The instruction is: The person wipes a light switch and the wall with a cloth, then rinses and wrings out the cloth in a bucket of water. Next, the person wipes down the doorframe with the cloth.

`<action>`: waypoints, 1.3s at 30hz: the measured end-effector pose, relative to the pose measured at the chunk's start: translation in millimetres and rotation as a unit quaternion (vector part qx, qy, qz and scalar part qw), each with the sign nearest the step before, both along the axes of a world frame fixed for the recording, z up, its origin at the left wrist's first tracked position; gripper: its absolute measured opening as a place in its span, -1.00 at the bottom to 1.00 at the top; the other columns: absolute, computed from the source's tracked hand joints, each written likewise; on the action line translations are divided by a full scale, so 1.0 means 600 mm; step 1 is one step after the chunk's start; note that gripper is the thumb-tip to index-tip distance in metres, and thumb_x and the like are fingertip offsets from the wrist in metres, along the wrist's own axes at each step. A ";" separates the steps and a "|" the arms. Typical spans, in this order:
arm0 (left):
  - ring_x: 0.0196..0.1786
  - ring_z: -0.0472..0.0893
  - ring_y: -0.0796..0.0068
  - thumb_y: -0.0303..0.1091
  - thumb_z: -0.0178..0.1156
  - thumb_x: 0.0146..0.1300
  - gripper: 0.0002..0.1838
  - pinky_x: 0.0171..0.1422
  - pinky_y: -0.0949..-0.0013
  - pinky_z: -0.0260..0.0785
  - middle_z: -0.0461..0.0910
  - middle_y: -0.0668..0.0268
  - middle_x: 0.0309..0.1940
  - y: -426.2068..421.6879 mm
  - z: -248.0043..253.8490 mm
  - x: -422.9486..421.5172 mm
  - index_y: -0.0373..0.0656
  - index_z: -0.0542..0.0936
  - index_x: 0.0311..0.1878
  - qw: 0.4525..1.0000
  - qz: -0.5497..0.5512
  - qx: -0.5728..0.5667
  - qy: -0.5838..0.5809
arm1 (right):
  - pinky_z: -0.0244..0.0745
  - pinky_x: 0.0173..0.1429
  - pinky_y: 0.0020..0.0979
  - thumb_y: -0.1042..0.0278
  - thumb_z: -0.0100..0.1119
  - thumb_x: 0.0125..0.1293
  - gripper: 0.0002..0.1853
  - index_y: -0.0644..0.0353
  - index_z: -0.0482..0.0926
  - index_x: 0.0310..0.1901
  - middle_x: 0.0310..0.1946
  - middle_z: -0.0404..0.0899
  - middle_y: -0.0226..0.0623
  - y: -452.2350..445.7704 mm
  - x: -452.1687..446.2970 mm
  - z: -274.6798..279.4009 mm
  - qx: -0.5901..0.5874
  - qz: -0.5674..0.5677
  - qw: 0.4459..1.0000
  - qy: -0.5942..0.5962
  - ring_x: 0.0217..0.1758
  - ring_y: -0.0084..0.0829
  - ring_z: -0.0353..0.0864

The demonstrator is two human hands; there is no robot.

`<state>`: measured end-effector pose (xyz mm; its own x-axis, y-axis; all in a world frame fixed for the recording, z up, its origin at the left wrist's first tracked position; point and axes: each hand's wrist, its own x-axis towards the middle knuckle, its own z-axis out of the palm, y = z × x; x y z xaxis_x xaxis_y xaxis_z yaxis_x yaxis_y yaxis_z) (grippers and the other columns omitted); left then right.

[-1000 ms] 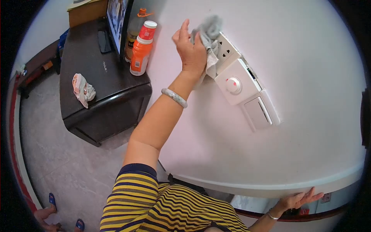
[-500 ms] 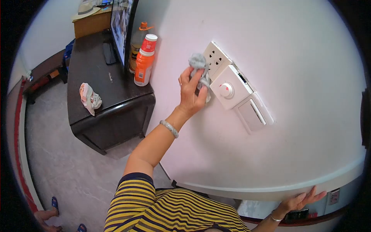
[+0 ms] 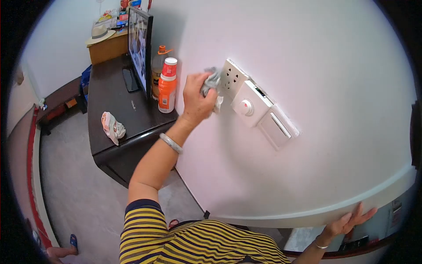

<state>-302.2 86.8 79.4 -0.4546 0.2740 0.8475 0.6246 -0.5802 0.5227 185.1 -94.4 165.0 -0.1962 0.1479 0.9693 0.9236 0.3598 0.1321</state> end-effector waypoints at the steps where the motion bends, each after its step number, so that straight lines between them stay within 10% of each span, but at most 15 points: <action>1: -0.10 0.55 0.17 -0.50 0.17 -0.04 -0.61 0.00 0.27 0.45 0.50 0.14 -0.16 -0.010 0.037 -0.003 -0.23 0.62 -0.05 0.998 -0.027 0.013 0.054 | -0.03 0.53 0.16 0.28 -0.21 0.38 -0.53 0.25 0.47 0.23 0.53 -0.19 0.04 -0.001 0.002 0.000 0.000 -0.005 1.000 0.004 0.60 0.04 -0.22; 10: -0.05 0.61 0.16 -0.51 0.18 -0.04 -0.59 0.00 0.19 0.52 0.47 0.17 0.00 -0.024 0.176 -0.017 -0.01 0.68 -0.05 0.897 -0.029 -0.159 0.411 | -0.10 0.56 0.14 0.34 -0.20 0.38 -0.55 0.23 0.46 0.24 0.54 -0.20 -0.04 -0.001 0.003 -0.003 -0.009 0.030 0.999 0.013 0.61 0.02 -0.26; 22: 0.01 0.59 0.09 -0.54 0.15 -0.01 -0.65 0.03 0.16 0.52 0.48 0.19 0.01 0.008 0.167 -0.049 -0.03 0.66 -0.11 0.901 0.095 -0.178 0.385 | -0.14 0.57 0.16 0.35 -0.21 0.37 -0.55 0.20 0.46 0.23 0.55 -0.20 -0.05 0.001 0.005 -0.003 -0.007 0.033 0.999 0.016 0.61 0.02 -0.28; 39: 0.03 0.59 0.18 -0.46 0.13 0.04 -0.62 0.12 0.21 0.47 0.54 0.26 0.01 -0.005 0.166 -0.037 -0.08 0.64 -0.01 0.909 -0.038 -0.222 0.352 | -0.15 0.55 0.23 0.33 -0.25 0.38 -0.53 0.24 0.43 0.26 0.54 -0.24 0.00 0.000 0.009 0.000 -0.008 -0.007 1.000 -0.020 0.60 0.10 -0.29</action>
